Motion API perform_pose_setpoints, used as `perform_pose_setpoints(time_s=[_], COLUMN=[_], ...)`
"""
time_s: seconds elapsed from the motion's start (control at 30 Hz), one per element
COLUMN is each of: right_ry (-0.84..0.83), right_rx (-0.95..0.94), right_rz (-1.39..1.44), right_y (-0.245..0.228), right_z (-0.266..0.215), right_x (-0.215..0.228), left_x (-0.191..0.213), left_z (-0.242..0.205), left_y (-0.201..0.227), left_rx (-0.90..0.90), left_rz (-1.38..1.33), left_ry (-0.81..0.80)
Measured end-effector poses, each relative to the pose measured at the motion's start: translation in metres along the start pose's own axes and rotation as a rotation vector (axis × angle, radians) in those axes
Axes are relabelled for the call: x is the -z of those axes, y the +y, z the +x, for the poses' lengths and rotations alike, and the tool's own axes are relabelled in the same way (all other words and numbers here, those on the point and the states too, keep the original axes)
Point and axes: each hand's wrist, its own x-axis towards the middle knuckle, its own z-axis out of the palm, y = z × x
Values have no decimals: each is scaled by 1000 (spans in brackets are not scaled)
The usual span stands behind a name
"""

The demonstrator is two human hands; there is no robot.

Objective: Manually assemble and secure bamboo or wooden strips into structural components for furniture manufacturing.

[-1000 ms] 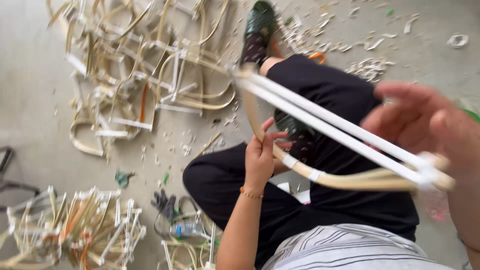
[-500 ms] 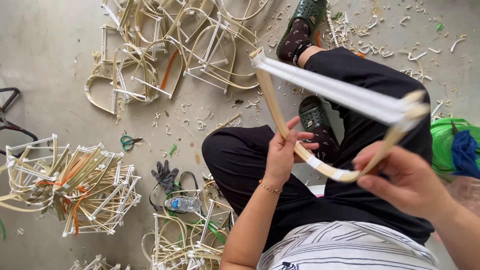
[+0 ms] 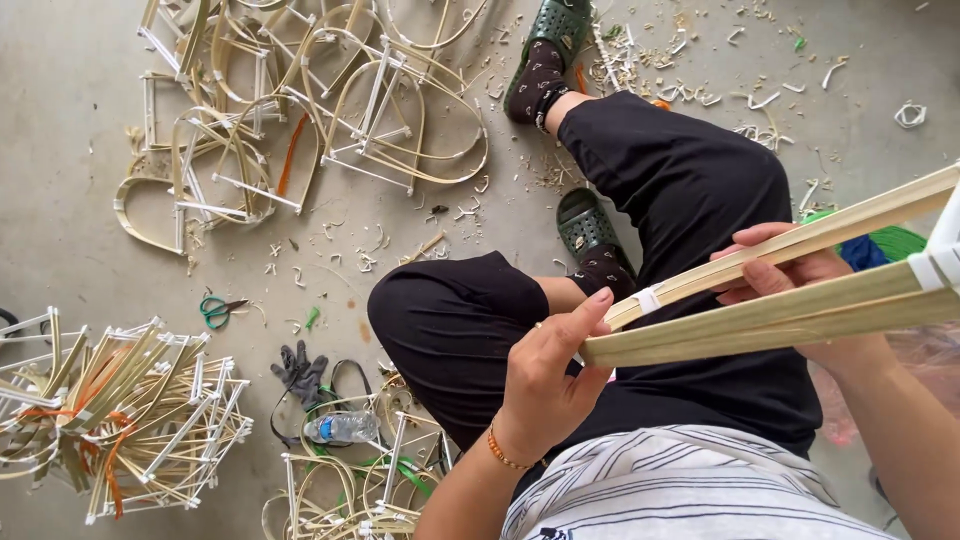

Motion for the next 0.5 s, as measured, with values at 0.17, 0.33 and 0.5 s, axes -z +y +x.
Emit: perform_pose_setpoints(time_s=[0.17, 0.33, 0.5], right_ry=[-7, -45, 391], right_rx=[-39, 30, 65], right_rz=[128, 10, -445], right_y=[33, 26, 95], right_z=[8, 10, 46], right_x=[19, 16, 92], left_x=[4, -73, -82], left_z=[9, -31, -23], left_y=[-18, -77, -86], left_rx=[102, 851, 1050], left_rz=[-463, -1133, -1253], left_ry=[-192, -563, -499])
